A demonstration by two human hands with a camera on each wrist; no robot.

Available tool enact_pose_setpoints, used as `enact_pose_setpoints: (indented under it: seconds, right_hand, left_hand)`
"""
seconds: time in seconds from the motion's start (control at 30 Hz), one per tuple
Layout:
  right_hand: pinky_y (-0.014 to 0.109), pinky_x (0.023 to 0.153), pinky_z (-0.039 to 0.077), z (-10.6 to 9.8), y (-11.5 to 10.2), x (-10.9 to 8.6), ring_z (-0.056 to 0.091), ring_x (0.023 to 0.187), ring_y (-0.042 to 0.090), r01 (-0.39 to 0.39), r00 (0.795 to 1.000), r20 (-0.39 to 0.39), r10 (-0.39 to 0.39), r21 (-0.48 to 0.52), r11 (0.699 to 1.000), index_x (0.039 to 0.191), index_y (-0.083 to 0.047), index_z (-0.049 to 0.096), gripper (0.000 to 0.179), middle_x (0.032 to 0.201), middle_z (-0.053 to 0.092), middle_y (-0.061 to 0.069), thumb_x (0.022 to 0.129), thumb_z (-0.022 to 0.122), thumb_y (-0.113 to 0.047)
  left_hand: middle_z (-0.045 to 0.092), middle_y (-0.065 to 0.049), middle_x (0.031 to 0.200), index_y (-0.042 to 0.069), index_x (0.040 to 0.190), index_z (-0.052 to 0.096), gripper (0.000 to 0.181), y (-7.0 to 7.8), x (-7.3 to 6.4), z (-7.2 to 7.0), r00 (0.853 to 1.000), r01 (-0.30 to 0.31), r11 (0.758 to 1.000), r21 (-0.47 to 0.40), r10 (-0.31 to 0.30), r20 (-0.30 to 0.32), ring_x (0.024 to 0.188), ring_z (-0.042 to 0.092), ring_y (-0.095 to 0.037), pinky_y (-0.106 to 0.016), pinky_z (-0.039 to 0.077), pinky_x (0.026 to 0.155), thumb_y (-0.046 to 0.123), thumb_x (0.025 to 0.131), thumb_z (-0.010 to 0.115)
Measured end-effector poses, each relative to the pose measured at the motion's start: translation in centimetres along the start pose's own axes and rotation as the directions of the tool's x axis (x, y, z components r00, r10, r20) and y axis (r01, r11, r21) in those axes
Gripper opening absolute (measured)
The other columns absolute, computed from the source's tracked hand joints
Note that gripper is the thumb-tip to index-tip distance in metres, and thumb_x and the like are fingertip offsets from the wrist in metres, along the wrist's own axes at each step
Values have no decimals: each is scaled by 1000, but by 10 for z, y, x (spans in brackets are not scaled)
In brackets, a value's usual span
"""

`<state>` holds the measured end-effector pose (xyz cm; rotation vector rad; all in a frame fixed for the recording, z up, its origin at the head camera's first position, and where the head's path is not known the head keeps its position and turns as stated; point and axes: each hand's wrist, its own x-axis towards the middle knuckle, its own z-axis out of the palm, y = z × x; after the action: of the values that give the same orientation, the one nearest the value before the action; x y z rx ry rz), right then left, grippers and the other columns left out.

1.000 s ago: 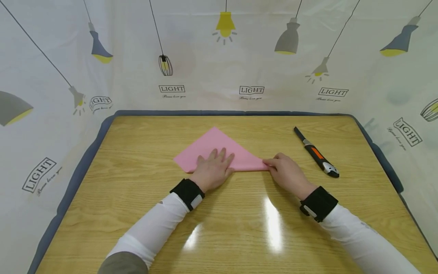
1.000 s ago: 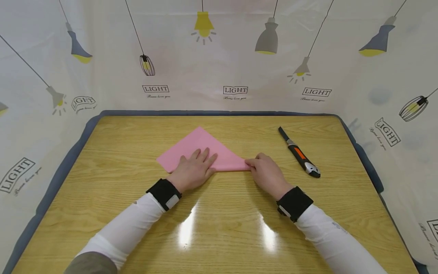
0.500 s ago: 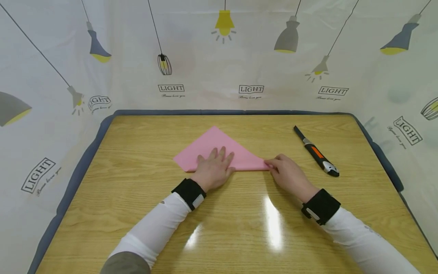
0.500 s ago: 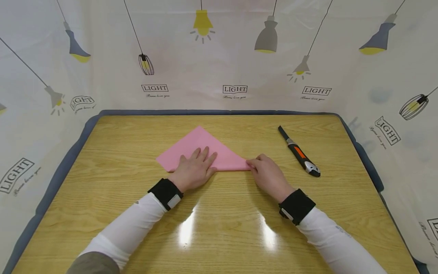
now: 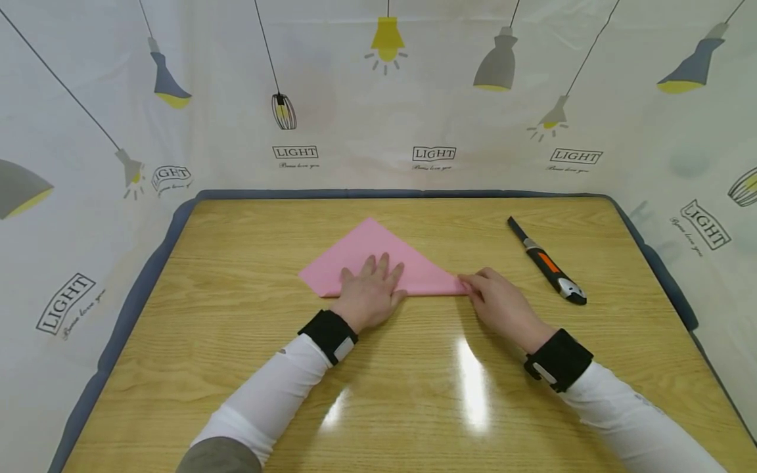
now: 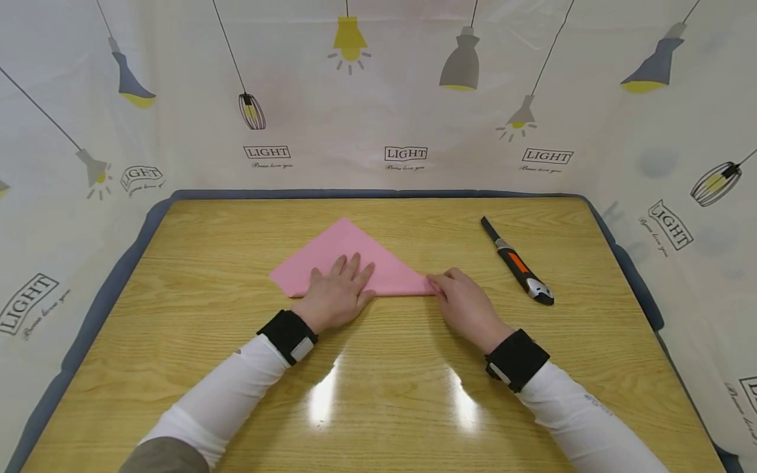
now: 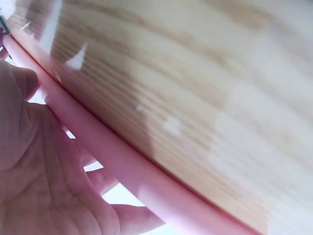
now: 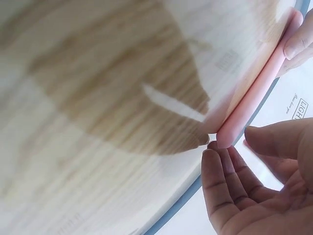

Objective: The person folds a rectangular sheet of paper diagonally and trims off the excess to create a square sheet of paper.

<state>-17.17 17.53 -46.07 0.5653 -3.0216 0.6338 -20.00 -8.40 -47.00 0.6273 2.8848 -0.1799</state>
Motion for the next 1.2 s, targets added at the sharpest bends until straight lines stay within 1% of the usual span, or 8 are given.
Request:
enact_pose_setpoints:
  seconds: [0.23,0.47,0.57,0.7,0.93,1.1,1.2]
  right_hand:
    - [36,71,45,3,3,-1,53,88,21,47,999,10,-46,-7,999,119,-14,63,29,102,56,9,90,56,-13]
    - [37,74,46,3,2,-2,53,91,22,67,997,27,-66,-32,997,119,-13,62,30,103,55,9,90,57,-11]
    - [37,74,46,3,2,-2,53,91,21,70,997,30,-69,-40,997,119,-13,62,30,103,55,9,90,57,-11]
    - [36,73,46,3,1,-2,53,90,20,57,998,29,-56,-25,998,119,-12,62,30,102,55,8,90,57,-11]
    - [36,74,46,2,3,-1,53,91,20,38,999,32,-38,-7,999,122,-12,60,31,104,54,7,91,54,-13]
    - [38,76,47,0,5,-2,53,93,22,18,999,32,-18,-1,1000,126,-10,56,34,107,53,9,92,51,-9]
    - [39,77,47,0,5,-2,53,96,23,8,999,51,-9,3,1000,128,-12,55,36,109,53,9,92,49,-8]
  left_hand:
    - [9,-4,153,32,147,11,62,2,0,1,1000,15,1000,10,-15,11,138,12,-26,-67,24,93,61,91,15]
    - [9,-6,153,31,147,11,63,1,-1,1,1000,10,1000,0,-10,3,137,13,-27,-67,23,94,60,92,16]
    - [9,-6,153,31,147,11,63,1,-1,1,1000,10,1000,8,-10,5,138,13,-26,-67,24,94,61,92,15]
    - [10,-5,153,31,147,11,63,2,-1,2,1000,14,1000,15,-14,1,137,14,-26,-67,24,93,61,92,15]
    - [8,-5,153,32,147,10,62,2,-2,1,1000,24,1000,-15,-24,18,138,11,-26,-68,21,94,60,92,12]
    - [9,-4,153,32,147,11,62,2,-1,0,999,30,999,-24,-29,17,138,12,-26,-67,21,95,60,92,13]
    - [9,-4,153,32,147,12,61,2,-2,-1,999,29,999,-23,-28,15,138,12,-26,-67,22,95,60,92,14]
